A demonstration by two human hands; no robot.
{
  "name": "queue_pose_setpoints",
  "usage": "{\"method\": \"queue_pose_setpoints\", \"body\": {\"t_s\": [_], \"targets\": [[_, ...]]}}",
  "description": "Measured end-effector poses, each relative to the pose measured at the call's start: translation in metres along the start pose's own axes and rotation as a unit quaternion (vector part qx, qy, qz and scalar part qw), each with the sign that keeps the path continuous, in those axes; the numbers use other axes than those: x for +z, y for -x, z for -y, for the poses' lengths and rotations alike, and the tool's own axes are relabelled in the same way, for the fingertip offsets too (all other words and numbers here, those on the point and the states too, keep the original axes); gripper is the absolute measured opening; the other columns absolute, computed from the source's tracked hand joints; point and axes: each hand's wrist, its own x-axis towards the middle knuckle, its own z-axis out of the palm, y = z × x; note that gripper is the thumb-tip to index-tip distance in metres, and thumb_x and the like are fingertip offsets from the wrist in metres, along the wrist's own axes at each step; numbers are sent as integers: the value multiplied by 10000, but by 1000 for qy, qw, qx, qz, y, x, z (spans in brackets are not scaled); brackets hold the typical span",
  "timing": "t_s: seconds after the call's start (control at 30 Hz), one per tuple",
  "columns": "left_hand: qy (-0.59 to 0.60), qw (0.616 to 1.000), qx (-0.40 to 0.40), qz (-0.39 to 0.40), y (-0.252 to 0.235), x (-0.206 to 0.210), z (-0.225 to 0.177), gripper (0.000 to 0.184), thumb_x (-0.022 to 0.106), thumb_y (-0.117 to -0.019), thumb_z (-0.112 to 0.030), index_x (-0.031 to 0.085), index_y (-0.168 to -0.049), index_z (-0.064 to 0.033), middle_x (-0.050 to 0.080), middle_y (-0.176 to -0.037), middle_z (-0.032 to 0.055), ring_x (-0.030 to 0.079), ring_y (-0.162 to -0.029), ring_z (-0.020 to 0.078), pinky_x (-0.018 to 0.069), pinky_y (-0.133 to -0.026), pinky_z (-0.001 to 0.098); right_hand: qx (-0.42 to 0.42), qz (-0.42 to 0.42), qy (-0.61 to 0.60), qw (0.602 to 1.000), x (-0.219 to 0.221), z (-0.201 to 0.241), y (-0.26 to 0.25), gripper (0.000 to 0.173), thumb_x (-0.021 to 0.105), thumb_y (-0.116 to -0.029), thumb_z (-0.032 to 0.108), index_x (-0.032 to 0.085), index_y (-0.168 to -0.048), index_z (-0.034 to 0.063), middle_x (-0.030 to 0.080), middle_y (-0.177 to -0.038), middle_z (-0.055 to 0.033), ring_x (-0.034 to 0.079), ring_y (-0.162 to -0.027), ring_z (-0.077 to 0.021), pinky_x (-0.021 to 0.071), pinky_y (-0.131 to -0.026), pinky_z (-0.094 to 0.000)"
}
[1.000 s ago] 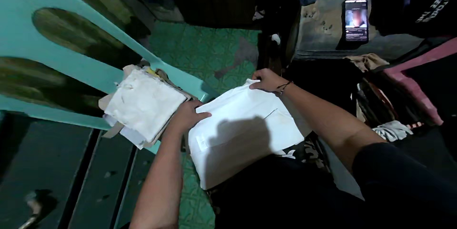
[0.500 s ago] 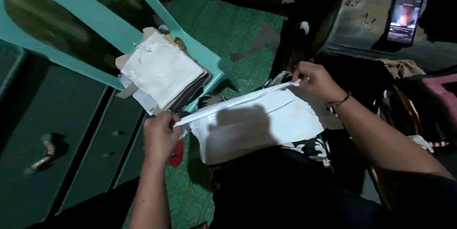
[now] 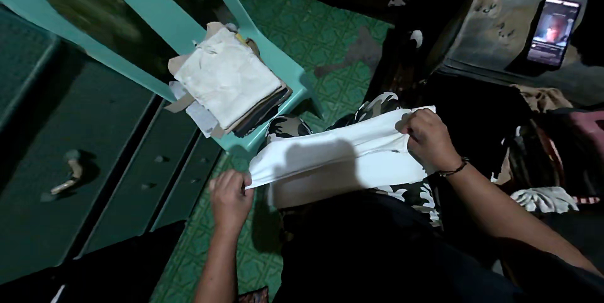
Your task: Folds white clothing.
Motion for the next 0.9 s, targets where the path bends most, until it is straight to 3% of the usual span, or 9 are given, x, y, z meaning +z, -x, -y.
{"method": "queue_pose_setpoints", "body": {"t_s": [0.17, 0.27, 0.37, 0.5, 0.6, 0.67, 0.73, 0.8, 0.9], "targets": [[-37, 998, -5, 55, 7, 6, 1, 48, 633, -849, 9, 670, -876, -5, 671, -920, 193, 650, -927, 408, 450, -882, 621, 26, 3, -4, 1000, 1, -5, 9, 169, 618, -809, 12, 719, -937, 55, 670, -1015, -138, 614, -1034, -357, 501, -873, -555], [-53, 978, -102, 175, 4, 2, -5, 206, 635, -892, 58, 708, -1063, -28, 648, -1190, 236, 595, -1156, 465, 419, -980, 691, 56, -12, -21, 998, -2, -10, 20, 172, 601, -823, 86, 730, -936, 81, 674, -1026, -113, 600, -1058, -332, 490, -919, -530], [17, 985, -118, 128, 8, 6, -6, 311, 573, -884, 58, 678, -1168, -10, 578, -1363, 245, 548, -1252, 467, 424, -1006, 676, 180, -72, -71, 978, -11, -20, 29, 201, 614, -870, 107, 724, -1018, 29, 666, -1068, -148, 620, -1049, -296, 522, -913, -481], [165, 980, -102, 52, 5, 23, -25, 512, 461, -971, -177, 500, -1432, 44, 420, -1526, 286, 404, -1431, 413, 370, -1150, 560, 386, -117, -142, 904, -19, -44, 29, 309, 576, -1037, 222, 609, -1254, 5, 678, -1082, -169, 669, -922, -235, 560, -846, -437], [204, 970, -120, 56, -6, 46, -41, 723, 397, -1041, -461, 317, -1568, 27, 226, -1641, 288, 248, -1526, 405, 265, -1220, 548, 436, -104, -123, 886, -18, -56, 16, 424, 612, -1027, 319, 576, -1339, 34, 698, -1090, -171, 695, -928, -272, 569, -854, -492], [216, 964, -136, 67, -12, 60, -52, 762, 345, -1047, -483, 230, -1600, 28, 133, -1664, 295, 165, -1554, 402, 197, -1252, 526, 469, -46, -72, 879, -21, -54, 1, 510, 634, -1006, 408, 587, -1366, 49, 706, -1108, -199, 696, -987, -361, 540, -891, -606], [223, 962, -141, 67, -15, 71, -57, 738, 331, -1056, -441, 205, -1604, 38, 125, -1666, 296, 141, -1560, 400, 170, -1264, 508, 479, 23, -10, 877, -22, -55, -14, 505, 615, -1014, 419, 600, -1391, 84, 657, -1255, -237, 640, -1139, -433, 481, -954, -672], [209, 967, -132, 64, -15, 74, -57, 728, 306, -1062, -440, 209, -1603, 38, 150, -1663, 292, 160, -1558, 399, 182, -1262, 506, 445, 71, 66, 890, -18, -58, -24, 420, 601, -1016, 311, 608, -1409, 162, 554, -1365, -270, 574, -1210, -480, 488, -923, -678], [208, 966, -136, 67, -14, 71, -58, 752, 289, -1056, -475, 207, -1606, 31, 142, -1667, 285, 152, -1561, 391, 182, -1263, 496, 355, 89, 137, 920, -12, -65, -29, 328, 636, -970, 242, 698, -1291, 227, 488, -1420, -264, 438, -1302, -519, 410, -927, -709]]}}
